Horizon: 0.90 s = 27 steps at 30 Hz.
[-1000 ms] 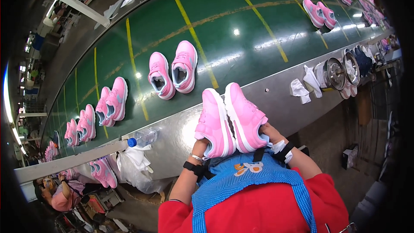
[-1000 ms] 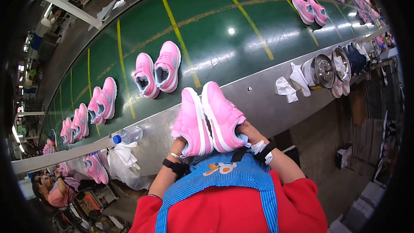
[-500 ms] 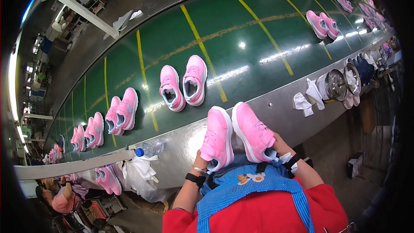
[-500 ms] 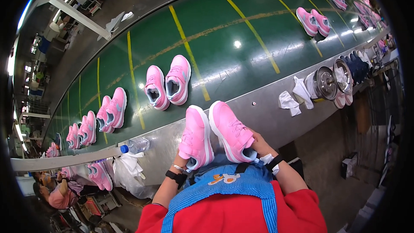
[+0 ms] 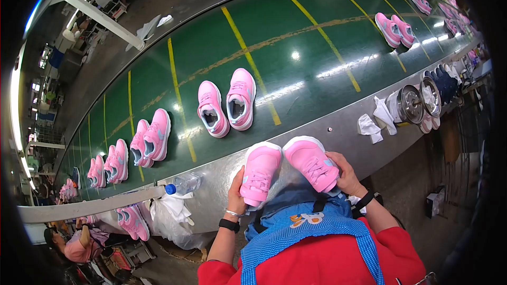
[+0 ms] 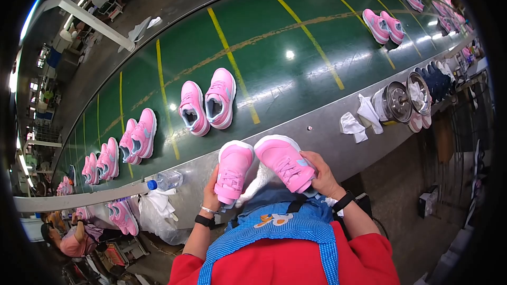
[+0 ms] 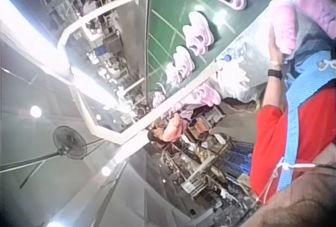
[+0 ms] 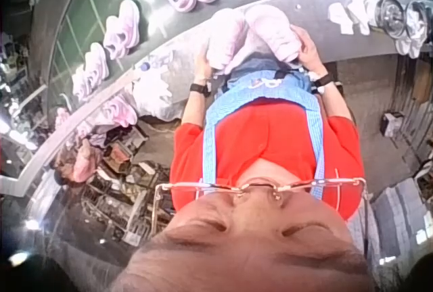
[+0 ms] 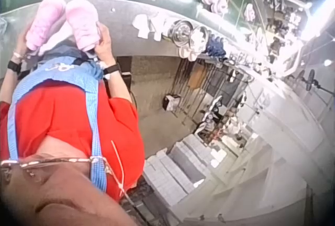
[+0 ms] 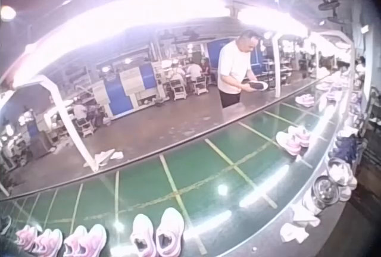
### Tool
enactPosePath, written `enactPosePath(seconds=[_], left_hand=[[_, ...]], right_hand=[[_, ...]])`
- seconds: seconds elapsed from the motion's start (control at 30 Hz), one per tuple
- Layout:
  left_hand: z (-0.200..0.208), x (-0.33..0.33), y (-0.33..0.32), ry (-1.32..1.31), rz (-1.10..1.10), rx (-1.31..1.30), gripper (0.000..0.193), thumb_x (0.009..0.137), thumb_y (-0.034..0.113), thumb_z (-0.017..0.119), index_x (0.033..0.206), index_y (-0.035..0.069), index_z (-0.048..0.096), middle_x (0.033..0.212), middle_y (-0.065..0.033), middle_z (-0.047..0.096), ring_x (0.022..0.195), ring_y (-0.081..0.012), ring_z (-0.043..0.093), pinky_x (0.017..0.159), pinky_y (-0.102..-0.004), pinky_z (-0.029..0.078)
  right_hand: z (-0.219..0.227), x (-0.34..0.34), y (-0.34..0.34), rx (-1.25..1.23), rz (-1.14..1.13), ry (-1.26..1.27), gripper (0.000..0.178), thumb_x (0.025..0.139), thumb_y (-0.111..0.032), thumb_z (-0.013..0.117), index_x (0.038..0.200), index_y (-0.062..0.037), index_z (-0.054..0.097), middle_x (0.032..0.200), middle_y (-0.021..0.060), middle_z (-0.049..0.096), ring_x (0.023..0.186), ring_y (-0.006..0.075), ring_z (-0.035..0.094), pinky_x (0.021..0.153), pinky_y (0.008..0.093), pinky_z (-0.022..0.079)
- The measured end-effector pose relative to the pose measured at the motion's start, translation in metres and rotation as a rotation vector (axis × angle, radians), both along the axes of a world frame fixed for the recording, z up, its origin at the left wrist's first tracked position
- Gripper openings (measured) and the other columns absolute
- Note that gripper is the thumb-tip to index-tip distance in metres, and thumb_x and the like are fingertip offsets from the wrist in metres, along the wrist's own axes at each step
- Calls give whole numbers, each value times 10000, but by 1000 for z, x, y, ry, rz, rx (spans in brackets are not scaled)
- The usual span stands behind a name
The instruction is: Inspecting and cleaning sneakers on a production line using a cloth and liquid.
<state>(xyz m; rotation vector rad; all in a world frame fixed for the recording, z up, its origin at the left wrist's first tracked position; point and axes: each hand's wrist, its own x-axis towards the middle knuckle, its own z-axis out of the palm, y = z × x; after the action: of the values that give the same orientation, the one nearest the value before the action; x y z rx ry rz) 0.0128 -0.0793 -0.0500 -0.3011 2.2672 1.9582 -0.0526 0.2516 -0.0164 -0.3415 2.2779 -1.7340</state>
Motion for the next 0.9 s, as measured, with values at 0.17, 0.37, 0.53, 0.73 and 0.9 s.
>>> enactPosePath(seconds=[0.17,0.37,0.53,0.73,0.9], left_hand=[[12,-2,-5,158,-14,-393,682,687,57,649,1309,53,369,1251,-181,434,1158,-314,435,955,-342,356],[20,-4,-1,245,-32,-556,699,634,40,654,1282,31,392,1184,-171,437,1109,-339,420,931,-374,357],[39,-2,24,214,5,-661,854,566,72,700,1317,5,300,1149,-208,387,1053,-372,405,912,-393,358],[24,-15,65,-27,-16,-853,946,555,179,759,1310,-41,233,1161,-243,347,1079,-378,380,918,-406,344],[23,-25,47,23,-74,-518,736,681,179,705,1284,-6,327,1047,-172,441,979,-323,451,832,-390,397]], right_hand=[[0,1,-4,139,-39,178,573,616,17,517,1183,-59,486,1165,161,464,1087,322,454,953,345,342],[7,12,-12,345,-115,321,607,570,-41,550,1174,-83,503,1114,159,472,1022,342,451,905,390,343],[12,11,-34,476,-174,295,674,541,-83,591,1204,-89,470,1090,169,429,1029,349,410,902,419,314],[6,7,-51,696,-132,295,832,562,-145,703,1300,-60,329,1132,184,370,1078,356,346,920,440,266],[-1,-10,-31,475,-75,127,895,606,-338,757,1316,-35,303,1109,169,413,1040,337,411,895,419,328]])
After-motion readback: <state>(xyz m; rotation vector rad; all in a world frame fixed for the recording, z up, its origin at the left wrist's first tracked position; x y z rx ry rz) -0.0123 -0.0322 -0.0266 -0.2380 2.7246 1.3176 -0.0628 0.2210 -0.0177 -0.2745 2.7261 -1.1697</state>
